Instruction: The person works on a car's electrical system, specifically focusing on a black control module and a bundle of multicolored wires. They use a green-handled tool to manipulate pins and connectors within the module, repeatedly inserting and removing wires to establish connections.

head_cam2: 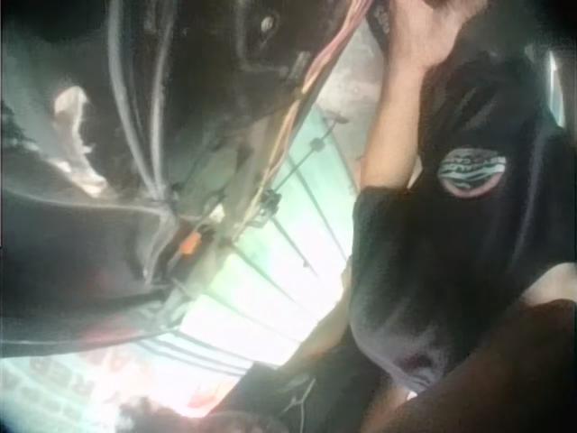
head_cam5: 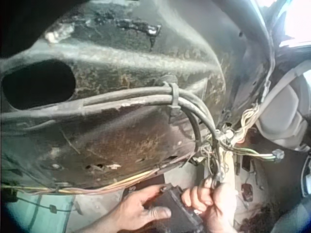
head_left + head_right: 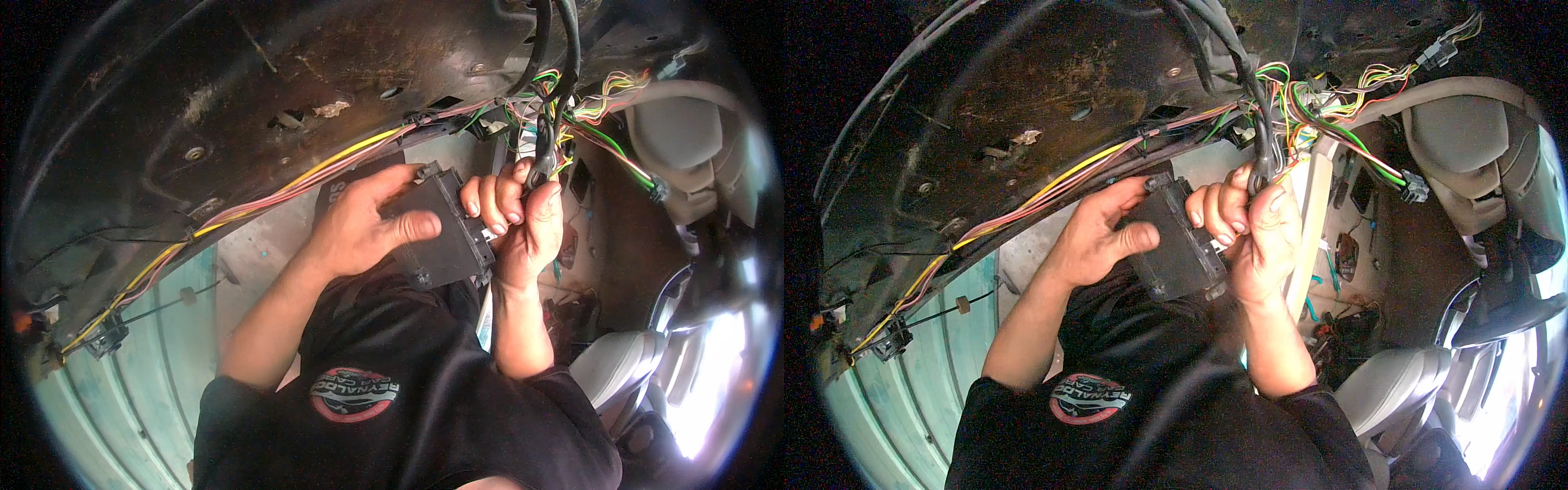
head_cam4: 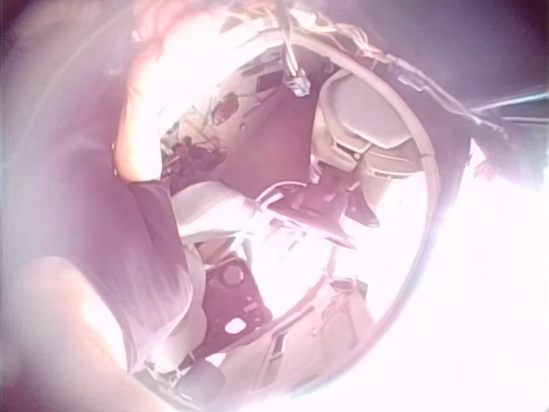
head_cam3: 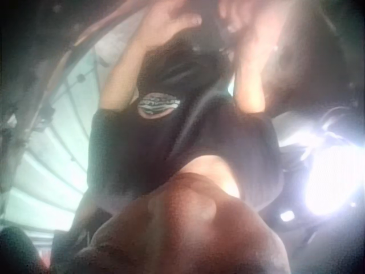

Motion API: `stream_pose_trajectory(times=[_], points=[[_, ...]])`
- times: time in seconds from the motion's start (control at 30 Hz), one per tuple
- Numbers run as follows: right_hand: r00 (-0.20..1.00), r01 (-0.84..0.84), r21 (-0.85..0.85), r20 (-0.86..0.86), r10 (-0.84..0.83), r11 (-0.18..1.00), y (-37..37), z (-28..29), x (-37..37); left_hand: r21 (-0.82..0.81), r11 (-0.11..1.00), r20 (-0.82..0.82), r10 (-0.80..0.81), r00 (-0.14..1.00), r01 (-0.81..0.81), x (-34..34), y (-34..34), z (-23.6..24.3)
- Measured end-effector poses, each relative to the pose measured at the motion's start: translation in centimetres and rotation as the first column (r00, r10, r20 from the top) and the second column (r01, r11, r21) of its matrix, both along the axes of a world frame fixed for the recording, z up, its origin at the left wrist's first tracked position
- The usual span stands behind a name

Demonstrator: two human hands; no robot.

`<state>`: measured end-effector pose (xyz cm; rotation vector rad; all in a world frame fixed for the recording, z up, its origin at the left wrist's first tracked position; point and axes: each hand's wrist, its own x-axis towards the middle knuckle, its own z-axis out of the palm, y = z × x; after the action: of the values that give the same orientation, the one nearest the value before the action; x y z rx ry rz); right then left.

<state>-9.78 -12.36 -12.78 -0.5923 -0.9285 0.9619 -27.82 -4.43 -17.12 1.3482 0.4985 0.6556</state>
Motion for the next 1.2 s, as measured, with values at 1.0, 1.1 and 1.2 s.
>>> stream_pose_trajectory(times=[1.0, 1.1, 1.2], points=[[0.998, -0.028, -0.130, -0.056, 0.021, 0.991, -0.1, 0.4, 1.0, 0.886, 0.336, 0.138, 0.464, 0.875, -0.319, 0.8, -2.6, 0.1], [0.994, -0.051, -0.172, -0.100, 0.035, 0.984, -0.5, 1.2, 0.9, 0.949, 0.278, 0.062, 0.292, 0.954, -0.146, 0.3, -1.8, 2.4], [0.989, -0.075, -0.169, -0.136, 0.052, 0.983, -0.6, 1.3, 1.1, 0.938, 0.348, -0.057, 0.163, 0.985, -0.003, 0.5, -0.4, 3.6]])
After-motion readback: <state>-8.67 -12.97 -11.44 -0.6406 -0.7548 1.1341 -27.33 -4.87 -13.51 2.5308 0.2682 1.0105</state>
